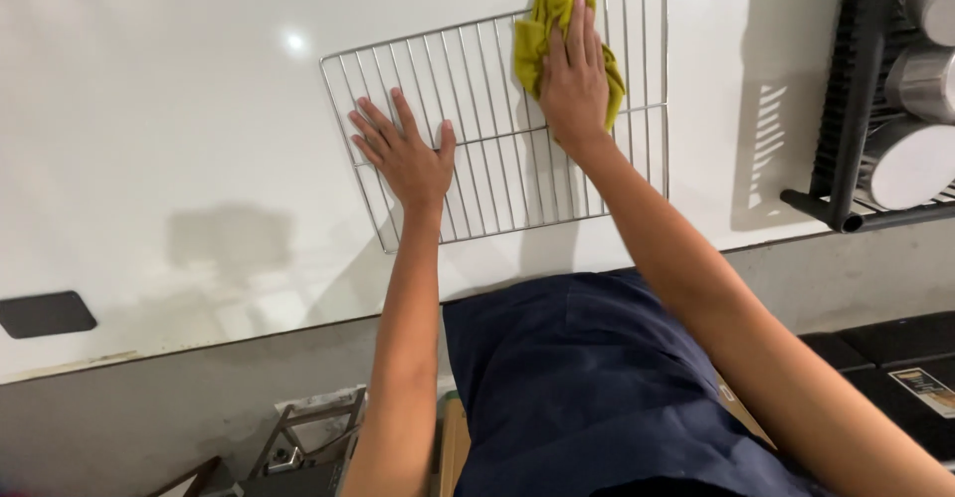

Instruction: Cleaning a metal cooling rack with a cloth.

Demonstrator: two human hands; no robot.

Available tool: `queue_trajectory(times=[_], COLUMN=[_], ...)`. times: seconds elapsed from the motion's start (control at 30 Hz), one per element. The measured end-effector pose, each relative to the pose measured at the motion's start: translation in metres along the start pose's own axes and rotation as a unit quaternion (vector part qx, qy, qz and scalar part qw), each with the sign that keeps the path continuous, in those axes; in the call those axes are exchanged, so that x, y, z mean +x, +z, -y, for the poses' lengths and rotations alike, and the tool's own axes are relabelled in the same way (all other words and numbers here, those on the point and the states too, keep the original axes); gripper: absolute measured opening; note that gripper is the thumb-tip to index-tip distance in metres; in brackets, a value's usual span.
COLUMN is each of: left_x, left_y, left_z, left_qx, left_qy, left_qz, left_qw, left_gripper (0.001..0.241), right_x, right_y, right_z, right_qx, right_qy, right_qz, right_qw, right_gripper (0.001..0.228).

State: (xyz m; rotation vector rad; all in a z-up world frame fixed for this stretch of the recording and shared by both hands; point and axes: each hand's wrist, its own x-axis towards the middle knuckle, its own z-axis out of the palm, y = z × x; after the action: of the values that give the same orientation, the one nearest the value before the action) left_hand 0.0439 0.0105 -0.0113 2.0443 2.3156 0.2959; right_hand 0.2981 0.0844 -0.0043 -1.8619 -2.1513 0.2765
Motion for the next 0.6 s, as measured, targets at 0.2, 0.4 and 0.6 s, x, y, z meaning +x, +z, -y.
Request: queue_trajectory(times=[0.2, 0.4, 0.6], left_x=[-0.004, 0.001, 0.005], left_y=[-0.003, -0.003, 0.002], left_z=[0.0, -0.003, 0.002], left_qx=[-0.003, 0.001, 0.004], left_qy=[-0.003, 0.001, 0.018], left_qz=[-0.003, -0.003, -0.014], left_qw=[1.0, 1.0, 1.0], left_gripper=[0.09, 0.086, 0.083], right_x=[-0.087, -0.118, -0.052], right_y=[-0.063, -0.078, -0.042], right_z=[-0.004, -0.017, -0.013], right_qx=[0.002, 0.044, 0.013], right_qy=[-0.059, 0.013, -0.041], right_qz=[0.083, 0.035, -0.064], right_qw=[0.995, 0.998, 0.997], right_gripper=[0.031, 0.025, 0.042])
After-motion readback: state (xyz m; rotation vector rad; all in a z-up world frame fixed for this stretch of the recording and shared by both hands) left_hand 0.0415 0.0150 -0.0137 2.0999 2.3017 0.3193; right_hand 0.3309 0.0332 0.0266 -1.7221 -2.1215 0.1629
